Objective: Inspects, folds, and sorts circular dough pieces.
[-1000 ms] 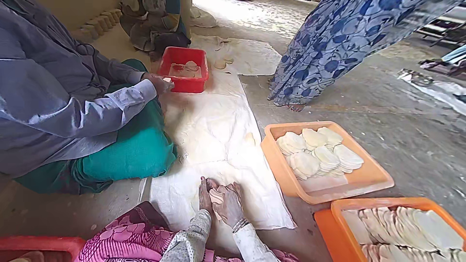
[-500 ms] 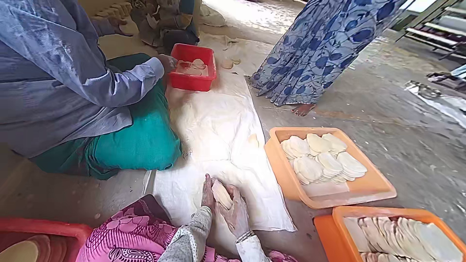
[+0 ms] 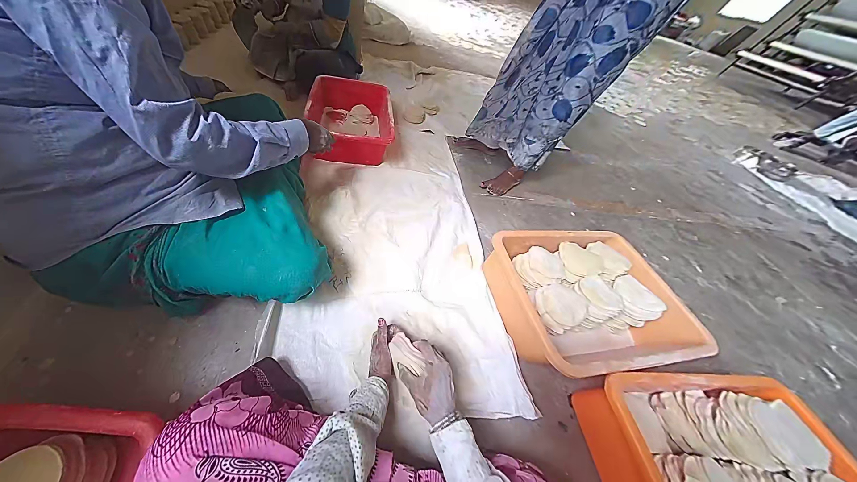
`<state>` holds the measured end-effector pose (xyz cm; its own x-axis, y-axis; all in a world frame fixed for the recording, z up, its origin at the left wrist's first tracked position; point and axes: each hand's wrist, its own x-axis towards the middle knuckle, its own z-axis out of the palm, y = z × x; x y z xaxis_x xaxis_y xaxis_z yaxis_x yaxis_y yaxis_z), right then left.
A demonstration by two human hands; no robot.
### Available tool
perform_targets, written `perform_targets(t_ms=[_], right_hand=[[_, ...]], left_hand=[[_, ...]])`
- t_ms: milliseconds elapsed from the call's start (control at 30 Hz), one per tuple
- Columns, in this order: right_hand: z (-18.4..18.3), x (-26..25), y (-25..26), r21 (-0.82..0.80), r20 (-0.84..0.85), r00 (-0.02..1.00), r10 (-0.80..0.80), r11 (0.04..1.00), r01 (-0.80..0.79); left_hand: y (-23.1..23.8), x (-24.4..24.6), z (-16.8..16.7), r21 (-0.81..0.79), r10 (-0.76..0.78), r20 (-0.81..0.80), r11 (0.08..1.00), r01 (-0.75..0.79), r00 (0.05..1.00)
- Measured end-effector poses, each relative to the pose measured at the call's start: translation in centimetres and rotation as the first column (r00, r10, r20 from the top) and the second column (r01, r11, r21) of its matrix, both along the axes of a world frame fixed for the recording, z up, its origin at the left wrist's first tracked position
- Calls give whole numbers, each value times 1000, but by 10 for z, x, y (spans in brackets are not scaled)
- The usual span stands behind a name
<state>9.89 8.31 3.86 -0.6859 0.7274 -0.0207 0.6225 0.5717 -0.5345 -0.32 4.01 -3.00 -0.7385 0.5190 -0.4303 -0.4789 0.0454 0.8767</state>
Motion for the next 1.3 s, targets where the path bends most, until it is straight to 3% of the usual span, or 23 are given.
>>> perform_targets(t_ms=[67, 133, 200, 233, 300, 367, 500, 633, 767, 800, 933, 1000, 1067, 1100, 1200, 1300], right_hand=[[-5, 8, -6, 13, -146, 988, -42, 999, 44], [1, 5, -6, -113, 22, 998, -50, 992, 52], [-1, -5, 0, -132, 175, 984, -31, 990, 55], [-1, -7, 1, -102, 144, 989, -29, 994, 44], [-3, 2, -8, -23, -104, 993, -60, 998, 58], [-10, 12, -9, -59, -209, 975, -74, 996, 64], [7, -1, -4, -224, 124, 992, -35, 973, 63], [-6, 10, -10, -82, -179, 980, -90, 994, 77], [-11, 4, 2, -175, 97, 993, -66, 981, 82], [-12, 1, 3, -146, 97, 994, -55, 987, 69], [-9, 9, -11, -98, -200, 972, -127, 989, 109], [-7, 11, -9, -175, -67, 992, -106, 980, 93], [-2, 4, -4, -149, 114, 993, -43, 987, 60], [-1, 1, -3, -122, 109, 994, -29, 992, 42], [-4, 10, -9, -114, -156, 984, -85, 991, 67], [-9, 14, -3, -172, -66, 996, -65, 984, 53]], left_hand=[[-2, 1, 4, 13, 13, 30, 1000, -14, 999], [1, 2, 2, -7, 23, 0, 1000, -23, 1000], [0, 1, 3, 1, -9, -17, 1000, 9, 1000], [3, 1, 2, -6, 10, -54, 1000, -10, 998], [0, 1, 6, -5, 5, -44, 1000, -5, 999], [-2, 1, 8, -18, 0, -10, 1000, 0, 1000], [3, 3, 1, 89, 1, -28, 996, 2, 1000], [-1, 3, 3, 49, 17, 19, 999, -18, 1000], [4, 3, -3, 146, 3, -74, 989, 8, 997], [4, 3, -4, 147, 2, -85, 989, 11, 996], [0, 2, 5, 27, 9, -48, 1000, -8, 999], [3, 4, 1, 44, 16, -50, 999, -14, 999], [3, 6, 2, 85, 19, -39, 996, -16, 999], [4, 5, 3, 88, 31, -28, 996, -28, 999], [0, 3, 7, 72, 29, 9, 997, -30, 1000], [4, 5, 0, 127, 30, 1, 991, -30, 1000]])
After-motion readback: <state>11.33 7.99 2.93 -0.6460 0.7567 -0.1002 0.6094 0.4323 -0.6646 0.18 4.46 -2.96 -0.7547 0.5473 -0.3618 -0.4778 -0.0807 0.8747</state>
